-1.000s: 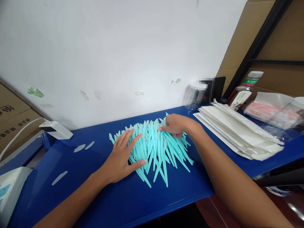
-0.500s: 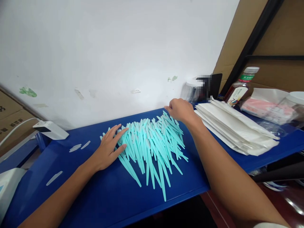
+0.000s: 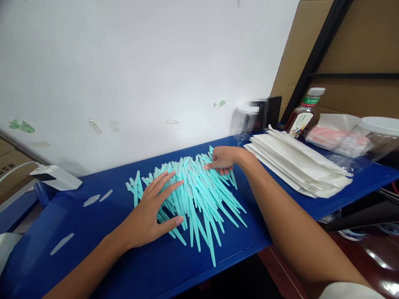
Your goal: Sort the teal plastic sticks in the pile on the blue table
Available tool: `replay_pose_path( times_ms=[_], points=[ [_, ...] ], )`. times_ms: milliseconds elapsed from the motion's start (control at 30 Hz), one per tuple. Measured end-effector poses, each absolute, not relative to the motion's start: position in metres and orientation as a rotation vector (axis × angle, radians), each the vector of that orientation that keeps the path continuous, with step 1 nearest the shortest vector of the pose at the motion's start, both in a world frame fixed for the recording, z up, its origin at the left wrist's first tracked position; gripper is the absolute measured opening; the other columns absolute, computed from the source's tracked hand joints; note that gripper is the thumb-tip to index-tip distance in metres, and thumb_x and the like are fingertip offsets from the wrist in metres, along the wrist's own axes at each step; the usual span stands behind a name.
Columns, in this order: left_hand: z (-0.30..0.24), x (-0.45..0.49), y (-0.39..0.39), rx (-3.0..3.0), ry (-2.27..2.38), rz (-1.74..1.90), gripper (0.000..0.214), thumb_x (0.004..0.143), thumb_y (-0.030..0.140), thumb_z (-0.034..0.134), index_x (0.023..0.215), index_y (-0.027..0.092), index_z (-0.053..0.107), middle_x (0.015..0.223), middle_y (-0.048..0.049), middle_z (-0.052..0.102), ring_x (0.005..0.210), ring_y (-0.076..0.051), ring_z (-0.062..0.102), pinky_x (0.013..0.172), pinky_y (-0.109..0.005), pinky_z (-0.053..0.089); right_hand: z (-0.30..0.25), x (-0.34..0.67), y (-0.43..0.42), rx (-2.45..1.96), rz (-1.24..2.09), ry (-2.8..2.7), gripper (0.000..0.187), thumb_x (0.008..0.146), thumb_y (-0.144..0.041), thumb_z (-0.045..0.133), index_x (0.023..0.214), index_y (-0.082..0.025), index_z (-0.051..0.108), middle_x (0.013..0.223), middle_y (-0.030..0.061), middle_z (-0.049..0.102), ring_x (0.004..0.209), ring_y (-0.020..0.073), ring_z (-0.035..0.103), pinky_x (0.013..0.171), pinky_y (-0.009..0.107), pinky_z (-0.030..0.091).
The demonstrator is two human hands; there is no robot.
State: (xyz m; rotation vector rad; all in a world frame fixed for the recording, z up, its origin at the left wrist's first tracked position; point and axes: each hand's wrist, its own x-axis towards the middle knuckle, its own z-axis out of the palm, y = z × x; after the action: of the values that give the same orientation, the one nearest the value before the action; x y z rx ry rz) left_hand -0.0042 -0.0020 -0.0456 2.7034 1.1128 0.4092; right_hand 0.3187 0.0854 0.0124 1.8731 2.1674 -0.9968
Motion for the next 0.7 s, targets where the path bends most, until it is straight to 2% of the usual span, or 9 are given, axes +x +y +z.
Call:
replay_pose_path(
  times_ms=[133,200,300,367,467,700],
  points=[
    [-0.045,-0.006,-0.001,2.701,1.132,0.403,0.083,0.094,0.072,0.059,0.167,0.047,0.028,0.179,-0.0002,0.014,0.162,-0.047,0.015,0.123,-0.075,0.029,0.010,0.324,0.091,2.028,-0.852,2.211,0.063,0.099,-0.069,0.054,0.068,-0.017,0.069,0.075,0.0138,0.076,0.062,0.0233,0.069,0.066,0.036,0.051],
    [-0.046,-0.009,0.001,2.691,1.156,0.408,0.081,0.095,0.071,0.058,0.166,0.046,0.031,0.179,-0.0001,0.012,0.162,-0.047,0.014,0.122,-0.076,0.029,0.008,0.332,0.095,2.197,-0.660,2.179,0.058,0.104,-0.058,0.049,0.072,-0.016,0.071,0.076,0.0147,0.076,0.064,0.0243,0.070,0.069,0.037,0.051],
    [-0.047,-0.012,0.004,2.673,1.170,0.423,0.078,0.096,0.070,0.057,0.166,0.045,0.033,0.179,-0.0013,0.015,0.162,-0.046,0.014,0.122,-0.075,0.030,0.002,0.341,0.103,2.382,-0.257,2.154,0.036,0.101,-0.045,0.059,0.086,-0.016,0.076,0.090,0.0159,0.078,0.078,0.0271,0.072,0.071,0.036,0.048],
    [-0.048,-0.012,0.005,2.654,1.183,0.429,0.075,0.098,0.068,0.056,0.166,0.044,0.034,0.178,-0.0021,0.019,0.162,-0.045,0.016,0.122,-0.074,0.032,-0.005,0.341,0.108,2.394,-0.144,2.168,0.025,0.093,-0.041,0.069,0.093,-0.018,0.078,0.099,0.0151,0.079,0.086,0.0276,0.073,0.071,0.034,0.047],
    [-0.050,-0.013,0.008,2.629,1.232,0.450,0.070,0.100,0.066,0.055,0.163,0.041,0.039,0.177,-0.0032,0.025,0.162,-0.044,0.018,0.123,-0.072,0.032,-0.013,0.336,0.111,2.294,-0.240,2.210,0.025,0.088,-0.043,0.074,0.088,-0.018,0.079,0.096,0.0139,0.079,0.084,0.0260,0.072,0.069,0.032,0.046],
    [-0.048,-0.017,0.019,2.646,1.316,0.745,0.052,0.105,0.053,0.054,0.152,0.032,0.052,0.166,-0.0077,0.044,0.159,-0.036,0.028,0.128,-0.065,0.026,-0.010,0.325,0.107,2.204,-0.338,2.210,0.041,0.093,-0.054,0.068,0.084,-0.015,0.076,0.089,0.0153,0.077,0.079,0.0273,0.071,0.062,0.033,0.043]
  ],
)
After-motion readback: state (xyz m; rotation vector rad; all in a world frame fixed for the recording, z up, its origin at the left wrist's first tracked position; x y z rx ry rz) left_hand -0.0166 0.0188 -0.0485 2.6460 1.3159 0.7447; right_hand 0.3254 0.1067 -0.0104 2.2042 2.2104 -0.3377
